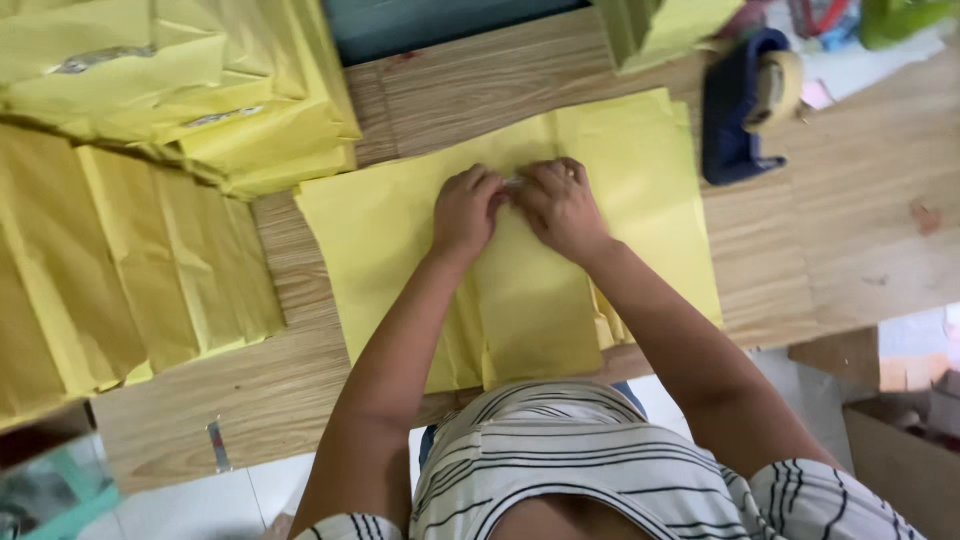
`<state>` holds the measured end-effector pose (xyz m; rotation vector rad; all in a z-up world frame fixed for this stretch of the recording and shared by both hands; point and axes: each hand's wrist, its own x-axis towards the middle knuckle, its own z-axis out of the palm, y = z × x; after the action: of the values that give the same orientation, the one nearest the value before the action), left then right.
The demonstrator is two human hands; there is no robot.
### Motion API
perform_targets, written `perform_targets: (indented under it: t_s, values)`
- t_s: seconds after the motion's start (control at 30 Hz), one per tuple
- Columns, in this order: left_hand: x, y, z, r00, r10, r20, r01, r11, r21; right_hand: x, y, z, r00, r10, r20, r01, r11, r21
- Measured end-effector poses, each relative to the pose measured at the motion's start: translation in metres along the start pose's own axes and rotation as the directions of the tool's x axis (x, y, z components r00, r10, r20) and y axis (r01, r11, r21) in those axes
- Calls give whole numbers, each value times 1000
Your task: The person places a bundle of yellow paper onto a larger yellow sheet, folds the sheet around the bundle by hand, and secures the package with adhesive tape.
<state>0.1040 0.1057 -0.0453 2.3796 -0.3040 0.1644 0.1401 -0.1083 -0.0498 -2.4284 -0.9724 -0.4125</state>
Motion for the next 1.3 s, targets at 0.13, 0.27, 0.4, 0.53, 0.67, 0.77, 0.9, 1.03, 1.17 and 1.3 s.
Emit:
perform_targets:
  t_s: [0.13, 0.27, 0.4, 0.53, 0.67, 0.77, 0.9, 1.03, 1.17, 1.3]
  values:
    - [-21, 5, 1, 965, 231, -121, -176, 919, 352, -47, 57, -64, 950, 268, -158, -280, 958, -56]
    - [-30, 13, -2, 946, 299, -121, -204, 845, 494, -121, 192, -104, -30, 921, -389, -923, 124, 365]
    - [-31, 9, 4, 936, 328, -128, -224, 835, 502, -100, 190, -127, 82, 963, 258, -442, -197, 875]
    - [-29, 4, 8, 917, 369, -148, -243, 816, 525, -119, 165, -127, 80, 996, -42, -87, 49, 995]
    - [-27, 3, 11, 922, 353, -161, -229, 829, 510, -157, 169, -67, -13, 933, 359, 97, -356, 929]
    - [-29, 5, 13, 902, 386, -194, -236, 816, 527, -72, 77, -73, 230, 768, 598, -259, -544, 798]
    - [-26, 27, -9, 896, 393, -206, -236, 815, 530, 15, -3, -36, 403, 662, 632, -419, -480, 771]
    - [-22, 44, -32, 898, 420, -131, -292, 792, 536, 41, -32, 15, 322, 631, 706, -621, -422, 661]
    - [-19, 8, -11, 947, 303, 110, -321, 869, 375, 34, -35, 28, 155, 756, 636, -721, -353, 596]
    - [-12, 2, -11, 971, 182, 157, -213, 956, 203, 31, -52, 10, 181, 771, 610, -861, -176, 477]
